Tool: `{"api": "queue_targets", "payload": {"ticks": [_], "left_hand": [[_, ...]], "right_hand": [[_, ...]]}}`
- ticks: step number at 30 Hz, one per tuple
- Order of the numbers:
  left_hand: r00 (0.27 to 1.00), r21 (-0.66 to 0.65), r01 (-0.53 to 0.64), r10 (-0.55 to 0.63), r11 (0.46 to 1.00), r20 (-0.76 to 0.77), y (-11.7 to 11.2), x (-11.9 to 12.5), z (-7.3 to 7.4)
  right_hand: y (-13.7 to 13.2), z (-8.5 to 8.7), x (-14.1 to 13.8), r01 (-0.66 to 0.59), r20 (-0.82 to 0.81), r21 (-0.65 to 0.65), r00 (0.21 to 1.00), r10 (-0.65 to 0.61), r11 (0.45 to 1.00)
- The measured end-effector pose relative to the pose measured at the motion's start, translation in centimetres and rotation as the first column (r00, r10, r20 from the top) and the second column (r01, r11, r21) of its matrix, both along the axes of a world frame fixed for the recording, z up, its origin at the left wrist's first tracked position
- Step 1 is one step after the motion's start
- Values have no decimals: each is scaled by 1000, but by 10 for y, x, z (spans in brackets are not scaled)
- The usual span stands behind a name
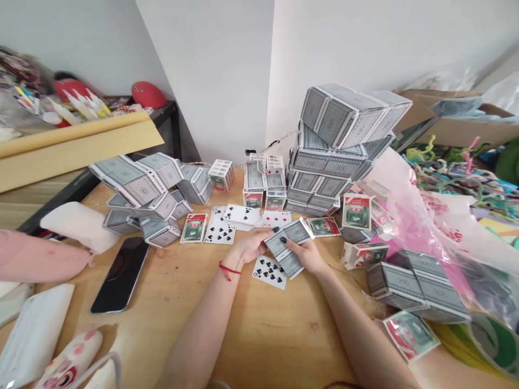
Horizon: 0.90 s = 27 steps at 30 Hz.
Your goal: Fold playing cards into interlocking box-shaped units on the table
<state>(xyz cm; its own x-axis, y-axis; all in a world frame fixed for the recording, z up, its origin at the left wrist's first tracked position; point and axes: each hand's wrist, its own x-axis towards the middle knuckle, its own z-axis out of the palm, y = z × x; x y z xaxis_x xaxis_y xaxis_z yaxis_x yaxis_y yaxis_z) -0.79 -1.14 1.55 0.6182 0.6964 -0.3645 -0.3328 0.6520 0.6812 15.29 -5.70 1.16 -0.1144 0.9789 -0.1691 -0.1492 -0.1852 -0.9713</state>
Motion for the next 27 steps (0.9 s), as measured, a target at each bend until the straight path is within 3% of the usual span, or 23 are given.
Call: {"api": "queue_targets", "payload": {"ticks": [11,22,27], "left_hand": [[991,54,-36,42,998,-127,0,3,7],[954,251,-129,188,959,-231,-8,13,5],[988,130,-107,120,986,-96,-7,11,6]], "right_hand": [[0,-8,1,7,60,56,998,-10,998],[0,-2,-3,59,13,47,998,-60,997],[2,-2,-2,69,-34,7,997,-68,998]]}}
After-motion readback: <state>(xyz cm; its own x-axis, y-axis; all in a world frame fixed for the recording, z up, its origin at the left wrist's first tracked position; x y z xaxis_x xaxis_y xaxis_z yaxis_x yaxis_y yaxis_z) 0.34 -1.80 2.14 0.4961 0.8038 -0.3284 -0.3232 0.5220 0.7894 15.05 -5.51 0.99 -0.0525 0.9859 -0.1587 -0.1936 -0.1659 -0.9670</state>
